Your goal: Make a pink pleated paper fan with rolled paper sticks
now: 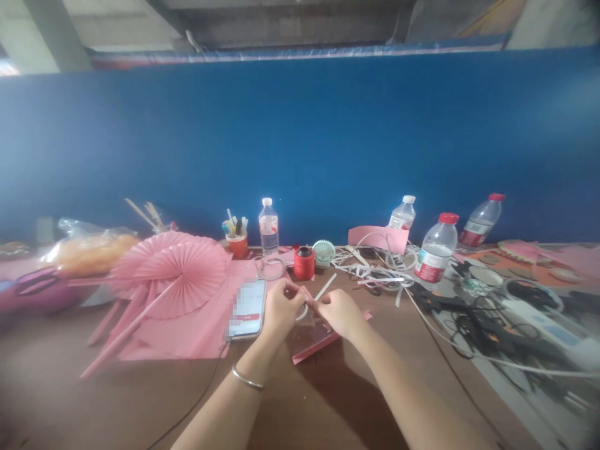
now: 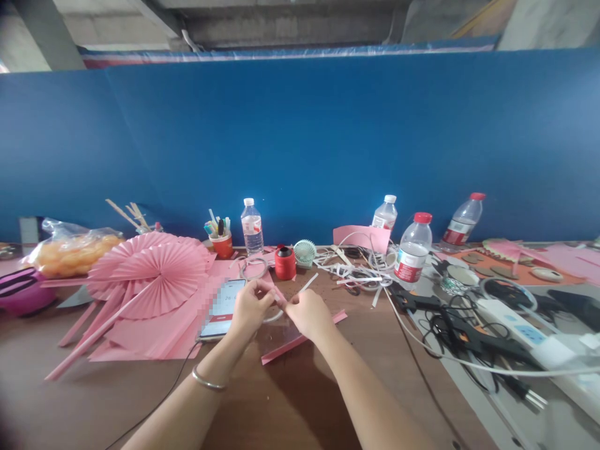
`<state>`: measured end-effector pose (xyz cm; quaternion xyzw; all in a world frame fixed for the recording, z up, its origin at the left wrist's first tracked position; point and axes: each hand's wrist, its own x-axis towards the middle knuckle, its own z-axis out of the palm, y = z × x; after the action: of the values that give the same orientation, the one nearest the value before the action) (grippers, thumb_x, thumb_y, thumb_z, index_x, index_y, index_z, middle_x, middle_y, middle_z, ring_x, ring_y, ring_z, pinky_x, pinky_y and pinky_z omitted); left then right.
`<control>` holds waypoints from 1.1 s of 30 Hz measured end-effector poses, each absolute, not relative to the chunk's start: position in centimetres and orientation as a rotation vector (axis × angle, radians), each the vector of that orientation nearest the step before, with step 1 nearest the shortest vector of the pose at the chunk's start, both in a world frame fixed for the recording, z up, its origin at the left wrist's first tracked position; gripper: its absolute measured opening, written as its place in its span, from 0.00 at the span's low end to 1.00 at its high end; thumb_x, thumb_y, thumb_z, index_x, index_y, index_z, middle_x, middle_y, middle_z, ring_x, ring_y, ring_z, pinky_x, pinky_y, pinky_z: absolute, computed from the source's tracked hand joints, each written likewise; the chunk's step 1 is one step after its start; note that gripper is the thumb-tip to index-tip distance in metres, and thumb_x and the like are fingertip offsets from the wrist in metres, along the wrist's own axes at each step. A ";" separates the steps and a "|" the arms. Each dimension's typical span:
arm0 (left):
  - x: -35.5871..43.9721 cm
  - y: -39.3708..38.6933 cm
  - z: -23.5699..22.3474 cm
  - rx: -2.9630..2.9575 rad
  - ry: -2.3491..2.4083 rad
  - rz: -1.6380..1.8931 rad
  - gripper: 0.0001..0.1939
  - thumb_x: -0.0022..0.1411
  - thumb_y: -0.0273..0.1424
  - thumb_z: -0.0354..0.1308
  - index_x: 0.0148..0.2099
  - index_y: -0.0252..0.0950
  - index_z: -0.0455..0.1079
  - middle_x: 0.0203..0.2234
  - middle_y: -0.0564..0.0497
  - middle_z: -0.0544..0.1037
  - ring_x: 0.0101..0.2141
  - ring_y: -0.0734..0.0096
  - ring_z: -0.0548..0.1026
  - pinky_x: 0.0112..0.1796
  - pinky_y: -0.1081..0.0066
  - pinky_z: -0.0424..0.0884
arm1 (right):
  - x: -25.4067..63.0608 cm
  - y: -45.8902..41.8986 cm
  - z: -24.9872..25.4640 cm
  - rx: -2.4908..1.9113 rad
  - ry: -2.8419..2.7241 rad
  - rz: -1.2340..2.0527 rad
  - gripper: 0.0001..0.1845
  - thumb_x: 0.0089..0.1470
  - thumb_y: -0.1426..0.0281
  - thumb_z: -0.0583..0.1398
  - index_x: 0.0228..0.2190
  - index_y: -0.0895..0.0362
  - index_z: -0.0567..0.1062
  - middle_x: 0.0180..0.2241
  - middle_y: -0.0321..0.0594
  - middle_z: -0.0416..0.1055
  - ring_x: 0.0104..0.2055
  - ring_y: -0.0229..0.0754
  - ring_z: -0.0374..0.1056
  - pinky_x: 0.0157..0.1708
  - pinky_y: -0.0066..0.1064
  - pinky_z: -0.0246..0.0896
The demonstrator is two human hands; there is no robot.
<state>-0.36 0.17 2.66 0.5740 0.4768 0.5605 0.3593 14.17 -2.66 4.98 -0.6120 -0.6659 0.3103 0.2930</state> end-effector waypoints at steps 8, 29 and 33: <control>-1.7 1.7 3.7 0.975 1.202 1.767 0.10 0.45 0.34 0.58 0.26 0.34 0.62 0.18 0.56 0.68 0.20 0.76 0.68 0.25 0.73 0.65 | 14.3 -2.4 4.6 -1.386 -1.768 1.000 0.26 0.47 0.50 0.54 0.14 0.60 0.70 0.13 0.36 0.64 0.16 0.34 0.57 0.19 0.25 0.48; -2.3 1.8 3.9 0.941 1.278 1.946 0.09 0.48 0.33 0.58 0.30 0.34 0.65 0.23 0.53 0.71 0.27 0.72 0.71 0.33 0.68 0.68 | 13.3 -2.7 4.1 -1.198 -1.610 1.044 0.21 0.48 0.57 0.55 0.15 0.60 0.69 0.15 0.34 0.63 0.19 0.33 0.55 0.23 0.25 0.48; -1.9 1.6 4.0 0.840 1.062 1.916 0.09 0.48 0.32 0.59 0.30 0.34 0.64 0.23 0.53 0.72 0.28 0.71 0.73 0.34 0.66 0.70 | 14.0 -2.5 4.3 -1.259 -1.634 0.801 0.22 0.49 0.57 0.53 0.14 0.59 0.68 0.14 0.33 0.61 0.19 0.35 0.55 0.23 0.26 0.47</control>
<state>-1.91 1.61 3.99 0.3301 0.4173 0.7528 0.3875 13.98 -2.46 4.34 -0.5086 -0.6602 0.3236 0.4481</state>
